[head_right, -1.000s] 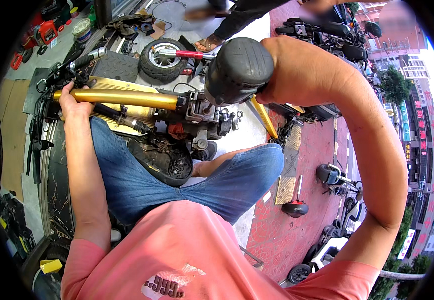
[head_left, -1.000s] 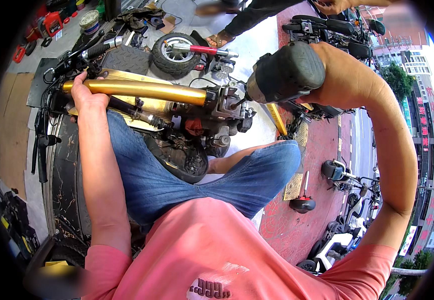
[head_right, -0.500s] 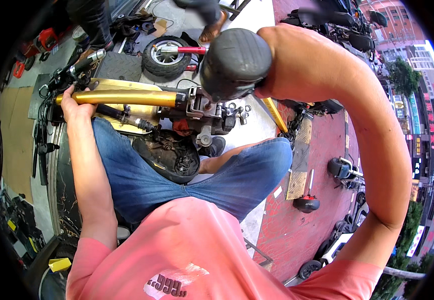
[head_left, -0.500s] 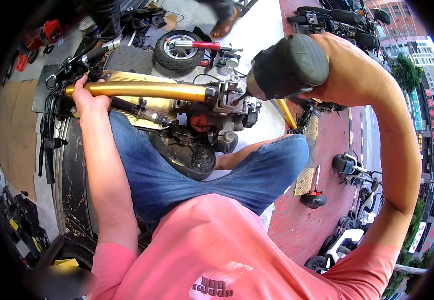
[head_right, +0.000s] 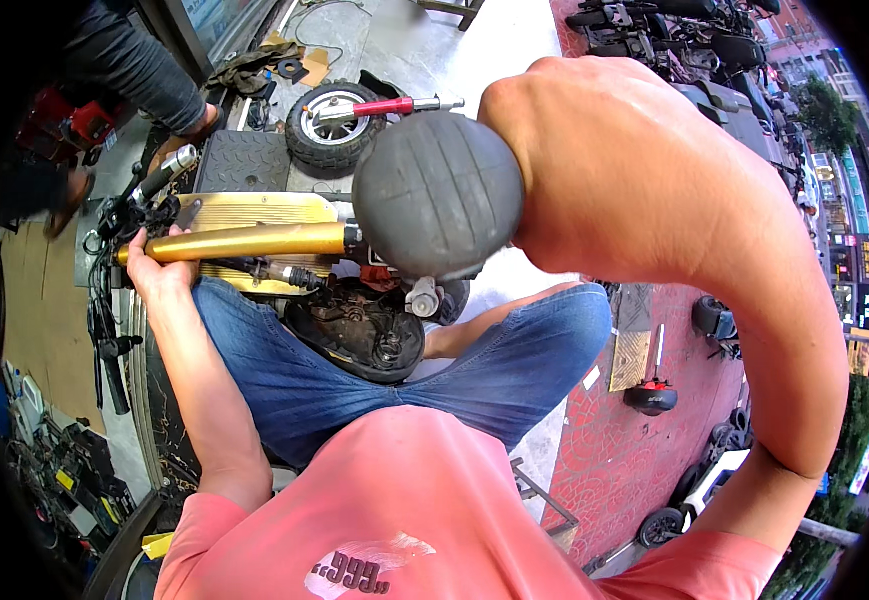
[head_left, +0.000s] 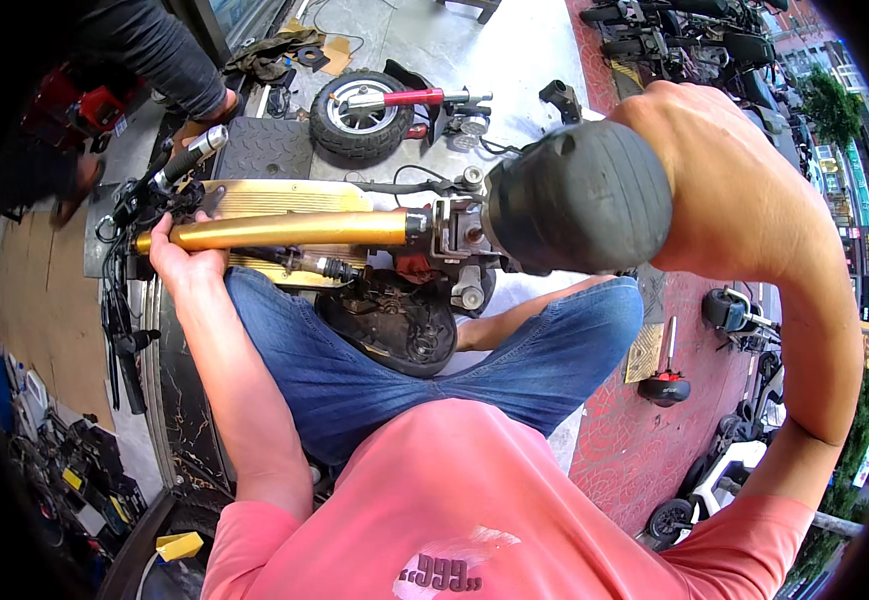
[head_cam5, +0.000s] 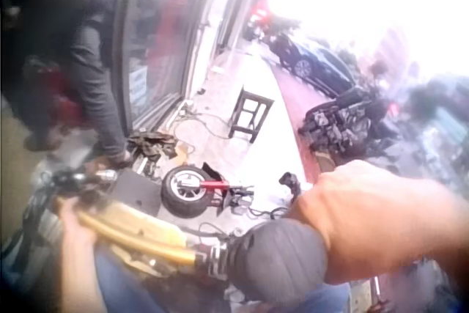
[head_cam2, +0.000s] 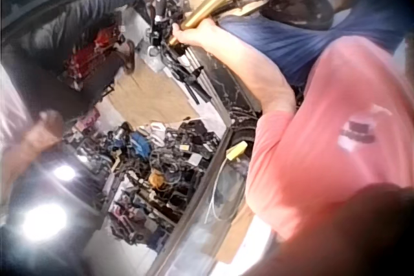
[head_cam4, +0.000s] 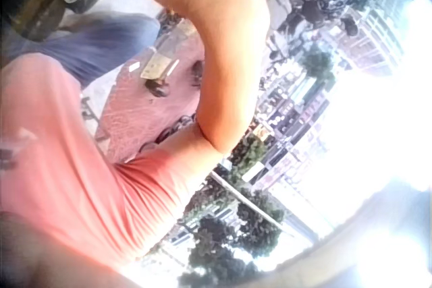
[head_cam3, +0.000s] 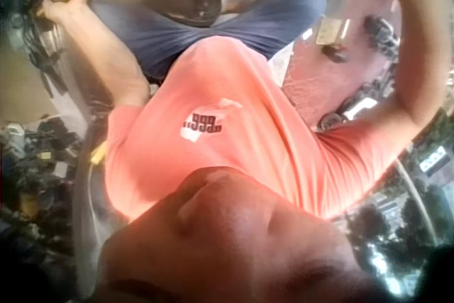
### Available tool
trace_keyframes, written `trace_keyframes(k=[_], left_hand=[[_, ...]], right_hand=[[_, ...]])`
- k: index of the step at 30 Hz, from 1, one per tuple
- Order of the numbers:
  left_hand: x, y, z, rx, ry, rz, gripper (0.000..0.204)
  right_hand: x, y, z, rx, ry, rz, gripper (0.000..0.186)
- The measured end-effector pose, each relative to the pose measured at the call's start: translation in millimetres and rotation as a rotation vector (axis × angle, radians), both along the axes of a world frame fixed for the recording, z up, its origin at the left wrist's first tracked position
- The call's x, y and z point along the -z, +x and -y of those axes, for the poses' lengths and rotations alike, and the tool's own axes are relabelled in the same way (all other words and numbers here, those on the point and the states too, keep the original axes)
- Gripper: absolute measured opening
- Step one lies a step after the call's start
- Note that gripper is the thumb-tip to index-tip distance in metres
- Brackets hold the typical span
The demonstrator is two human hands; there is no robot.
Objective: The person sits on the floor and uses a screwdriver to loosen bolts on a scooter triple clamp. They then insert a gold front fork tube into the clamp, secure it with bolts, and use a power drill to tighten the fasteners.
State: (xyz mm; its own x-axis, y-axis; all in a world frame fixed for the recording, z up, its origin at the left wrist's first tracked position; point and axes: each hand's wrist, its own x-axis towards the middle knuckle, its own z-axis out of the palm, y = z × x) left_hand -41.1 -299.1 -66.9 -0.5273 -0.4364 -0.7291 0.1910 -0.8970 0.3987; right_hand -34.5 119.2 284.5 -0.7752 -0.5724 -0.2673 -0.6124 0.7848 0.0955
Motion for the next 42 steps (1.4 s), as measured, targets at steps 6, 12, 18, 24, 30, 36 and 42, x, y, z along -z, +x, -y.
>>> trace_keyframes(k=[6, 12, 18, 24, 30, 36, 42], left_hand=[[-3, 11, -4, -0.012, 0.006, 0.006, 0.042], [-4, 10, -1, 0.002, 0.035, 0.014, 0.044], [-1, 14, 5, 0.011, 0.011, -0.016, 0.059], [1, 17, 10, 0.012, 0.075, -0.011, 0.057], [-6, 22, 6, 0.016, 0.063, -0.018, 0.057], [-11, 22, -8, 0.002, 0.006, -0.05, 0.046], [-7, 34, -5, -0.006, 0.025, -0.119, 0.043]], right_hand=[[2, -18, -5, -0.096, -0.023, 0.104, 0.026], [-3, -15, 2, -0.039, 0.051, 0.104, 0.027], [3, -24, -4, -0.119, -0.008, 0.081, 0.025], [1, -27, -2, -0.074, 0.015, 0.123, 0.024], [4, -32, 2, -0.013, -0.046, 0.225, 0.023], [5, -37, 2, -0.044, -0.046, 0.201, 0.032], [14, -41, 16, -0.07, -0.017, 0.211, 0.038]])
